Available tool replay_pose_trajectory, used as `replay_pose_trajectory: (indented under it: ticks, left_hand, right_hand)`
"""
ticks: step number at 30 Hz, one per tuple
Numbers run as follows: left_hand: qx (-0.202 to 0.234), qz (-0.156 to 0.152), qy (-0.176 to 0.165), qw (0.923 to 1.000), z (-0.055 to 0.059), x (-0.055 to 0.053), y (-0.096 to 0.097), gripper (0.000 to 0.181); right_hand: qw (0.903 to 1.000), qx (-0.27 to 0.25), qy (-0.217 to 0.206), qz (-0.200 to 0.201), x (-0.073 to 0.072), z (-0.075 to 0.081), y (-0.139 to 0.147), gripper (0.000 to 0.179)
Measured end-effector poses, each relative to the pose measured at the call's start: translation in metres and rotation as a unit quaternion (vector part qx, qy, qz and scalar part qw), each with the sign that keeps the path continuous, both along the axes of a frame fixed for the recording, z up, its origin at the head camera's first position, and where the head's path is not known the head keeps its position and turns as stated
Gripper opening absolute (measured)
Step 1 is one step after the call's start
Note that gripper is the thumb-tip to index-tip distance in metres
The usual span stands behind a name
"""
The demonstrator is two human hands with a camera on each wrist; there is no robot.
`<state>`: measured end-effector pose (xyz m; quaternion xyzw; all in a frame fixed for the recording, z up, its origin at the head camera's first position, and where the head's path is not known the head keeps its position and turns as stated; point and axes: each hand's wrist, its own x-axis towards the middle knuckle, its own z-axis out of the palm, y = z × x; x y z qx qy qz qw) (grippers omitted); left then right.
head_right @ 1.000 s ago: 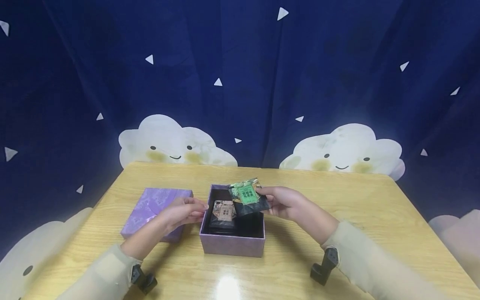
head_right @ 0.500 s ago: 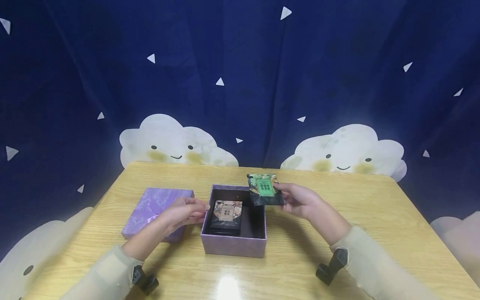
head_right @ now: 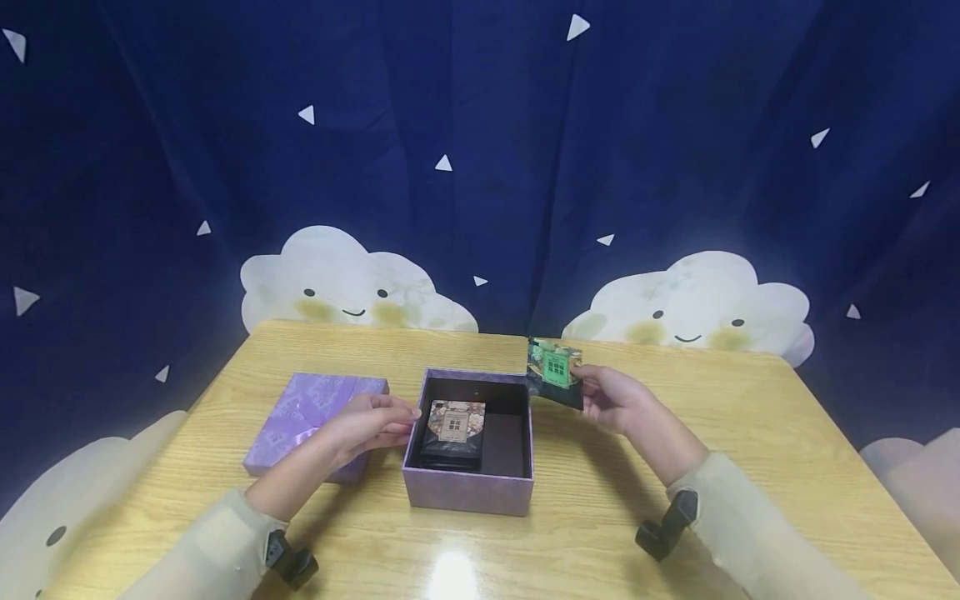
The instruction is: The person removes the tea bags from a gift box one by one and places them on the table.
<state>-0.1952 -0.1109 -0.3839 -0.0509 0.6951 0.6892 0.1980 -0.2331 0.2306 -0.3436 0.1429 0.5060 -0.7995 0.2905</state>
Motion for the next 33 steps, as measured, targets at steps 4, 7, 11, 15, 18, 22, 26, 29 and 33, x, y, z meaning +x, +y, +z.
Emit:
replay_pose_trajectory:
  ticks: [4, 7, 11, 15, 18, 22, 26, 29, 33]
  left_hand:
    - [0.003, 0.003, -0.001, 1.0, 0.0, 0.0, 0.0, 0.024]
    - [0.001, 0.005, 0.0, 1.0, -0.001, 0.0, 0.0, 0.023]
    - [0.0, 0.009, 0.001, 1.0, -0.002, 0.0, 0.001, 0.022]
    - [0.0, 0.011, 0.0, 0.9999, -0.002, -0.001, 0.001, 0.021]
    - [0.0, 0.01, 0.0, 0.9999, -0.002, -0.001, 0.001, 0.02]
    - [-0.002, 0.009, 0.0, 1.0, 0.0, 0.0, 0.001, 0.02]
    - [-0.003, 0.009, 0.001, 1.0, 0.001, 0.0, 0.002, 0.022]
    - [-0.006, 0.01, 0.002, 0.9999, 0.0, 0.0, 0.002, 0.023]
    - [-0.01, 0.017, -0.004, 0.9998, -0.001, 0.0, 0.002, 0.023]
  right_hand:
    - [1.0, 0.003, -0.001, 0.004, -0.008, -0.004, 0.005, 0.033]
    - [0.9999, 0.002, 0.0, 0.013, -0.016, -0.009, 0.009, 0.035]
    - [0.9999, -0.003, -0.009, 0.014, -0.027, -0.014, 0.013, 0.036]
    - [0.9997, -0.011, -0.021, 0.006, -0.037, -0.02, 0.013, 0.034]
    - [0.9998, 0.003, -0.021, -0.001, -0.043, -0.024, 0.012, 0.032]
    - [0.9995, 0.028, -0.016, -0.008, -0.05, -0.03, 0.013, 0.023]
    - [0.9959, 0.089, 0.009, 0.017, -0.057, -0.04, 0.015, 0.01]
    - [0.9842, 0.168, 0.038, 0.042, -0.061, -0.049, 0.016, 0.009]
    - [0.9628, 0.249, 0.079, 0.07, -0.064, -0.059, 0.017, 0.026]
